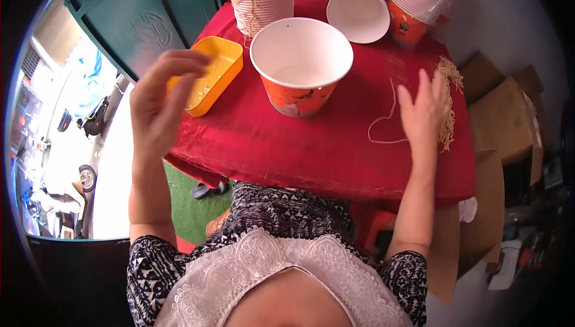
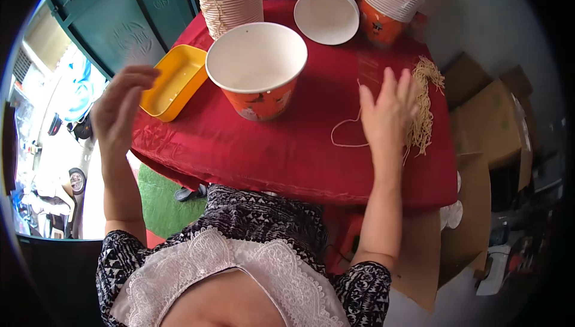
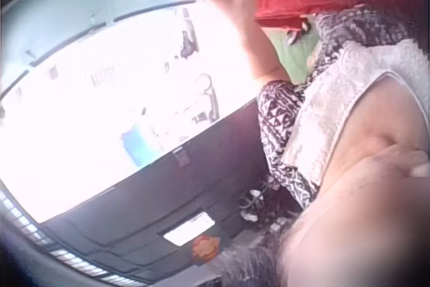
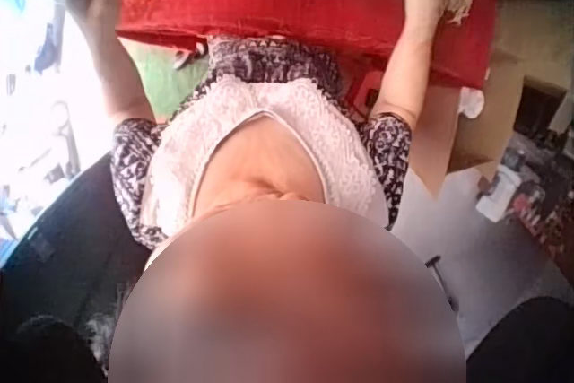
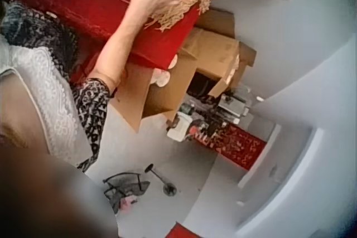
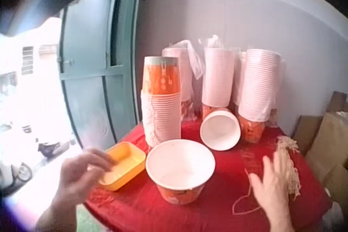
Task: Attaching elastic strings to pre-punched holes in paper bowls for packaging.
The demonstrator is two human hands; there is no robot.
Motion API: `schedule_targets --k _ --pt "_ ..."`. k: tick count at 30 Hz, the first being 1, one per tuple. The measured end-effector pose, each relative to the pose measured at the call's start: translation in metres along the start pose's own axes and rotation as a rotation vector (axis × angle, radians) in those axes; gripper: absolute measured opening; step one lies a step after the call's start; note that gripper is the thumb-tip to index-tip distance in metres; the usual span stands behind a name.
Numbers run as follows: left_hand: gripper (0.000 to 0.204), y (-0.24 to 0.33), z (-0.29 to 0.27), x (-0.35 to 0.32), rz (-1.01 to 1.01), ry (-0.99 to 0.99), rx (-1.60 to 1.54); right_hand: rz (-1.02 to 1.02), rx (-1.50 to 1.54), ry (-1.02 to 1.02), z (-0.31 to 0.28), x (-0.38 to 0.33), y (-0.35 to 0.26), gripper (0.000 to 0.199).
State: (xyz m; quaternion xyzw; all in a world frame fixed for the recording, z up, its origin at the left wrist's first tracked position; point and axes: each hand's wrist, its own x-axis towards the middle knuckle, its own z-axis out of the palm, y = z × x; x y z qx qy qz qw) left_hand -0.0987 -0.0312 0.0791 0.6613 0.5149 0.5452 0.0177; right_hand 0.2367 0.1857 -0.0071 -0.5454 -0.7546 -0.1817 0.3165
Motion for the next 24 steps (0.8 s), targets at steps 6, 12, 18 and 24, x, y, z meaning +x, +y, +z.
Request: schedule_targets --k 6,12,18,24 --pt "0.027 -0.041 -0.074 -0.093 -0.223 0.517 0.181 0.163 0.354 0.073 -0.034 -0.033 0.11 0.032" --pt "0.036 -0.105 -0.092 -0.221 -0.621 0.852 0.148 0.706 0.262 0.443 -0.057 -0.12 0.224 0.025" --pt "0.027 -0.13 -0.007 -0.319 -1.402 0.159 -0.055 1.201 0.433 -0.776 -0.039 -0.236 0.277 0.013" --pt "0.046 -0.189 0.073 -0.355 -1.426 0.12 -0.731 0.914 0.977 -1.383 0.01 -0.265 0.143 0.036"
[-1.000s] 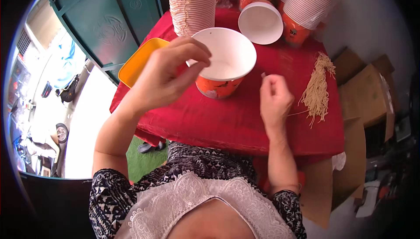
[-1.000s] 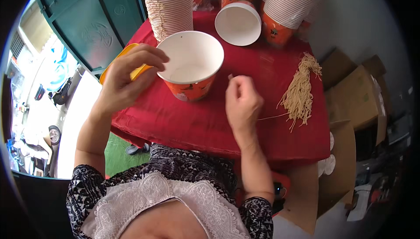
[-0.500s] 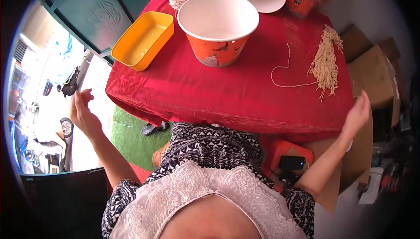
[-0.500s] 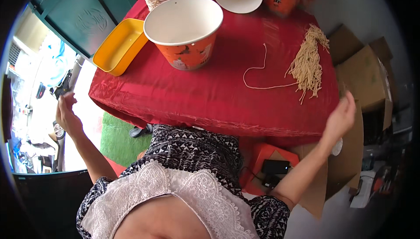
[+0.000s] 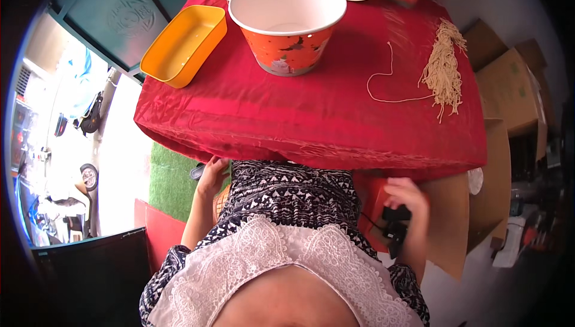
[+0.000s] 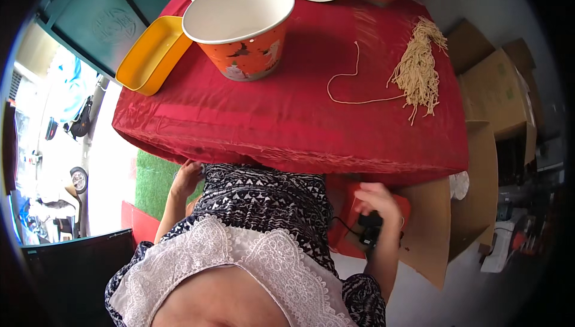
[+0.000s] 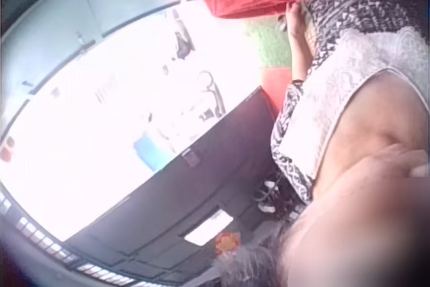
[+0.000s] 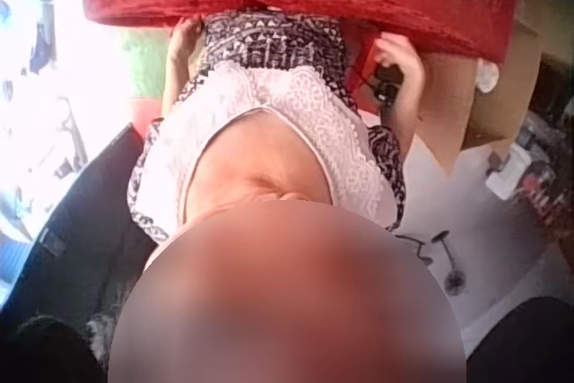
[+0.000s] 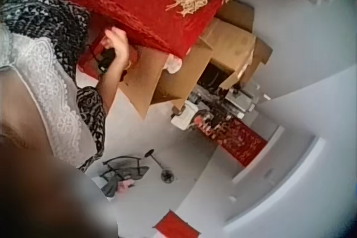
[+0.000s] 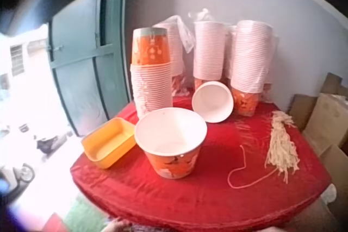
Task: Attaching elastic strings to pre-punched holes in paper bowls for packaging.
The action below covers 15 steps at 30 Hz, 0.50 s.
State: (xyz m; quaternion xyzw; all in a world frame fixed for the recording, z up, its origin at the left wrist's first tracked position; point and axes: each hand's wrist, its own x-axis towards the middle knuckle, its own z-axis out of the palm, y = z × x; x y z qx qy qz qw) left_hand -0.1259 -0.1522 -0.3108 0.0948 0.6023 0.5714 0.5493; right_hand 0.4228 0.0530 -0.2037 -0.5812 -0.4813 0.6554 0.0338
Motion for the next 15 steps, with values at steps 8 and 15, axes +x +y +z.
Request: schedule_targets --k 8,15 --pt "0.044 0.022 0.036 0.031 0.205 -0.162 -0.552 -0.449 1.367 0.127 0.068 0.112 0.039 0.013" --pt "0.04 0.055 0.046 -0.027 0.136 -0.184 -0.952 -0.329 1.322 0.153 0.059 0.083 0.016 0.015"
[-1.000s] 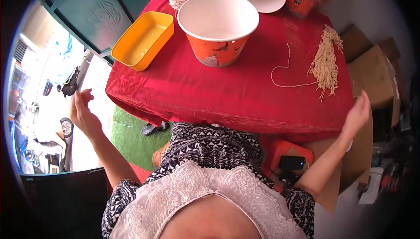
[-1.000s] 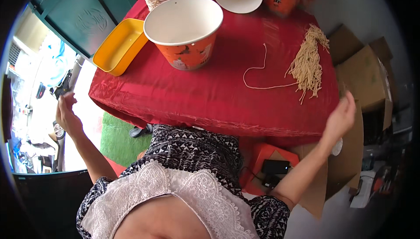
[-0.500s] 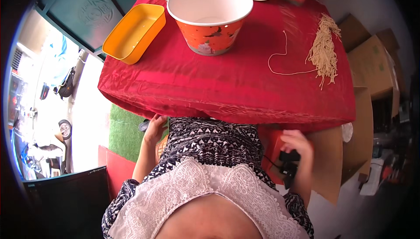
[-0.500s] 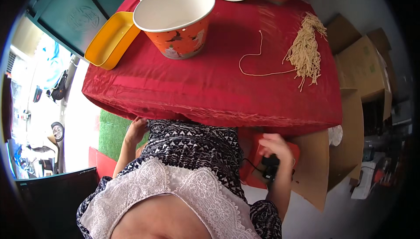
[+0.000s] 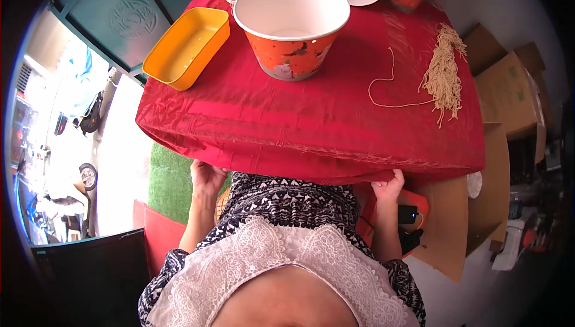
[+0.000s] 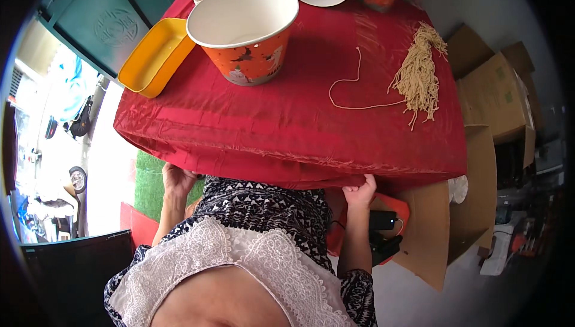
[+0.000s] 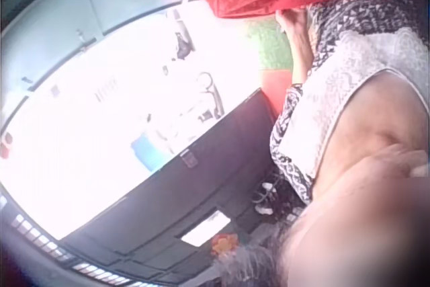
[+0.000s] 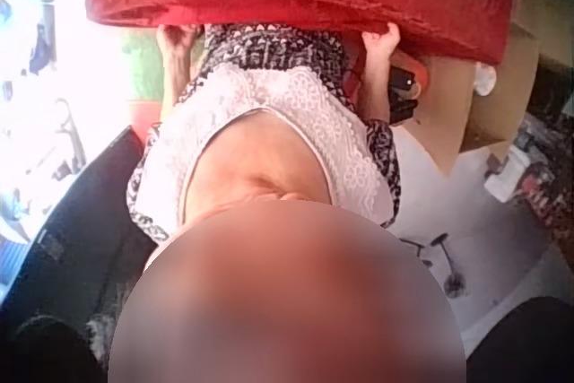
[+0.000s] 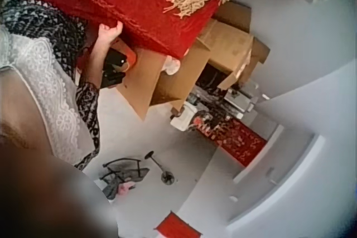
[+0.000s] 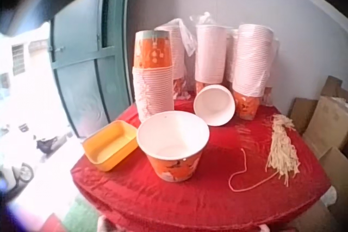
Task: Attaching elastic strings to pre-punched holes in paper bowls for packaging.
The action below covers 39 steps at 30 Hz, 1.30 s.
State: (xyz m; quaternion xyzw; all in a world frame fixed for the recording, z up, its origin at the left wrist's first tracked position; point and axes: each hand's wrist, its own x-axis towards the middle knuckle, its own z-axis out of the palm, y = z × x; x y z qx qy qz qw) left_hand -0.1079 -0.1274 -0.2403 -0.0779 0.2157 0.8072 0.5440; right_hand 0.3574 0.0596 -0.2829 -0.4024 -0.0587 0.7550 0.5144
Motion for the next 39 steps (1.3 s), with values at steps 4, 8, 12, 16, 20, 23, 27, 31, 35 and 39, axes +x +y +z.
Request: schedule_targets --k 4,8,12,16,20,23,27,31,35,39 --pt "0.04 0.0 0.013 -0.013 0.047 -0.046 -0.013 -0.173 0.098 -0.043 0.023 -0.023 -0.007 0.037" --pt "0.043 0.009 0.037 -0.034 0.187 -0.228 0.06 -0.204 0.124 -0.446 -0.013 -0.012 -0.006 0.049" --pt "0.049 0.031 0.046 -0.053 0.235 -0.386 0.036 -0.208 0.177 -0.327 0.0 -0.027 0.003 0.053" --pt "0.054 0.043 0.055 -0.062 0.274 -0.501 0.09 -0.23 0.213 -0.35 -0.004 -0.028 0.009 0.056" --pt "0.048 0.047 0.07 -0.07 0.325 -0.472 0.173 -0.256 0.162 -0.219 -0.002 -0.031 0.007 0.055" --pt "0.036 0.049 0.07 -0.065 0.437 -0.143 0.503 -0.288 0.112 0.018 0.001 -0.029 -0.002 0.052" --pt "0.018 0.03 0.097 -0.061 0.514 0.317 1.155 -0.193 -0.855 0.405 -0.011 -0.033 -0.018 0.056" --pt "0.045 0.044 0.095 -0.062 0.218 0.412 1.841 -0.06 -2.165 0.178 0.017 -0.056 -0.023 0.063" --pt "0.048 0.042 0.124 -0.066 0.147 0.339 1.988 0.22 -1.907 -0.436 0.111 -0.116 -0.045 0.046" --pt "0.041 0.031 0.167 -0.066 0.179 0.189 2.013 -0.182 -1.439 -0.68 0.172 -0.148 -0.071 0.015"
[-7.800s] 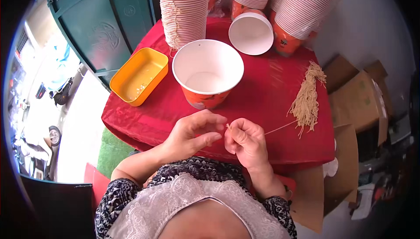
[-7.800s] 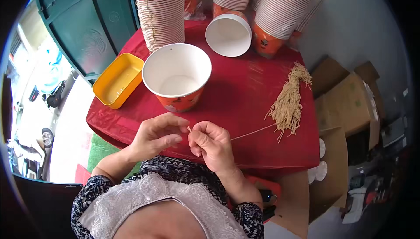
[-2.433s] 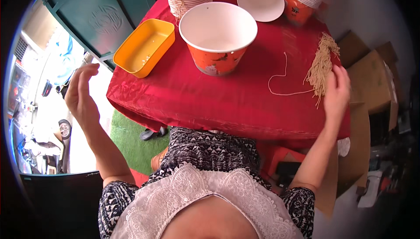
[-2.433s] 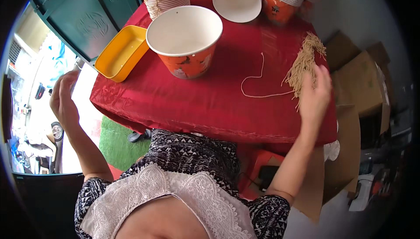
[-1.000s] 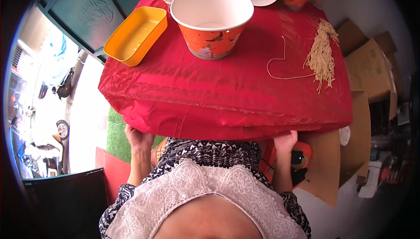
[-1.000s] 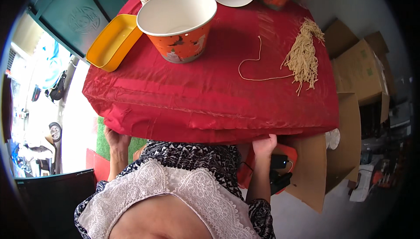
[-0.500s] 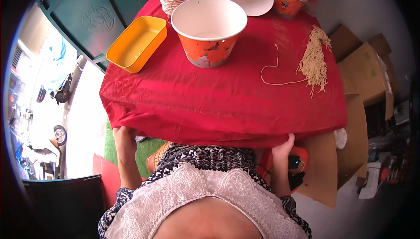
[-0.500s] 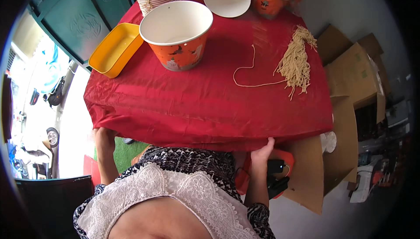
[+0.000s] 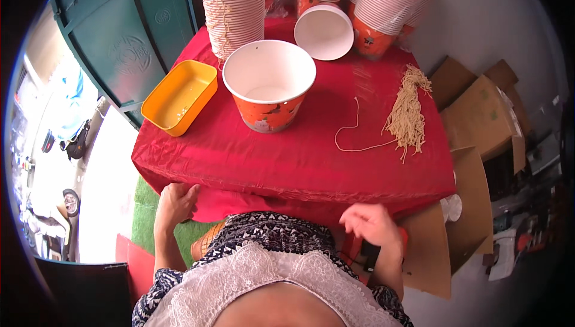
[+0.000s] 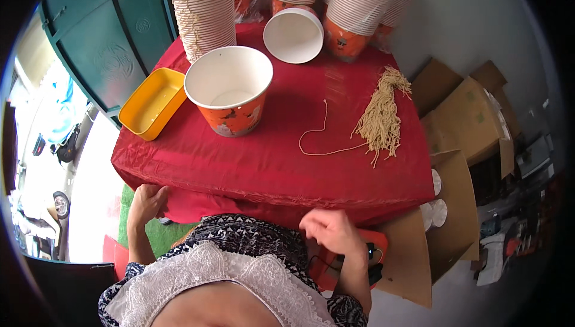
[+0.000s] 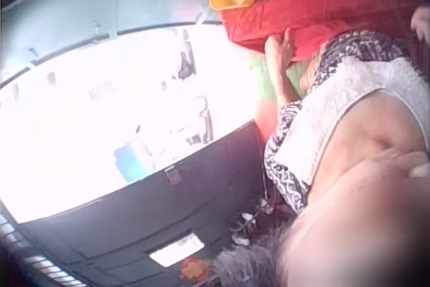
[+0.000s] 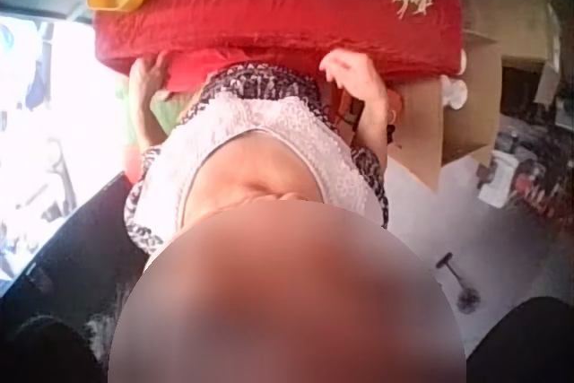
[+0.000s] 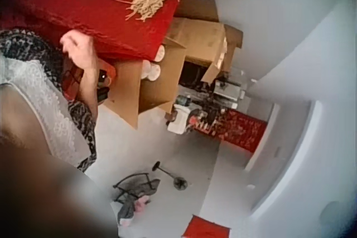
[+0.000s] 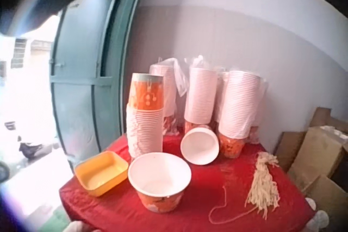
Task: Attaching elastic strings to pre-punched holes in paper bowls for packaging.
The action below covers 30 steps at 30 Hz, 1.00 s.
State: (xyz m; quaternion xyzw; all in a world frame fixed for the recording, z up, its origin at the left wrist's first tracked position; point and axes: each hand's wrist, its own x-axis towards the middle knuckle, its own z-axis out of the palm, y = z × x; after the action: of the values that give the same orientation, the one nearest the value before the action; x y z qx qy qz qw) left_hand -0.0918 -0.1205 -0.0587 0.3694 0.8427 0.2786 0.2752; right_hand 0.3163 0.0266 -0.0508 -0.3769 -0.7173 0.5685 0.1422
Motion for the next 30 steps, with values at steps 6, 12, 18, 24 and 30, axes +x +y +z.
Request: schedule_targets --k 6,12,18,24,30 --pt "0.028 0.065 -0.014 0.0 0.319 -0.092 -0.006 -0.295 -0.359 0.605 -0.056 0.088 -0.013 0.009" --pt "0.018 0.099 -0.032 0.004 0.557 -0.121 -0.064 -0.184 -0.738 0.674 -0.093 0.163 -0.017 0.017" --pt "0.014 0.141 -0.034 0.022 0.742 -0.114 0.034 0.094 -0.979 0.703 -0.087 0.207 -0.031 0.035" --pt "0.013 0.168 -0.026 0.026 0.825 -0.153 -0.045 0.064 -0.96 0.663 -0.105 0.223 -0.008 0.024" --pt "0.015 0.179 -0.005 0.024 0.878 -0.322 -0.097 -0.542 -0.438 0.566 -0.062 0.165 -0.061 0.006"
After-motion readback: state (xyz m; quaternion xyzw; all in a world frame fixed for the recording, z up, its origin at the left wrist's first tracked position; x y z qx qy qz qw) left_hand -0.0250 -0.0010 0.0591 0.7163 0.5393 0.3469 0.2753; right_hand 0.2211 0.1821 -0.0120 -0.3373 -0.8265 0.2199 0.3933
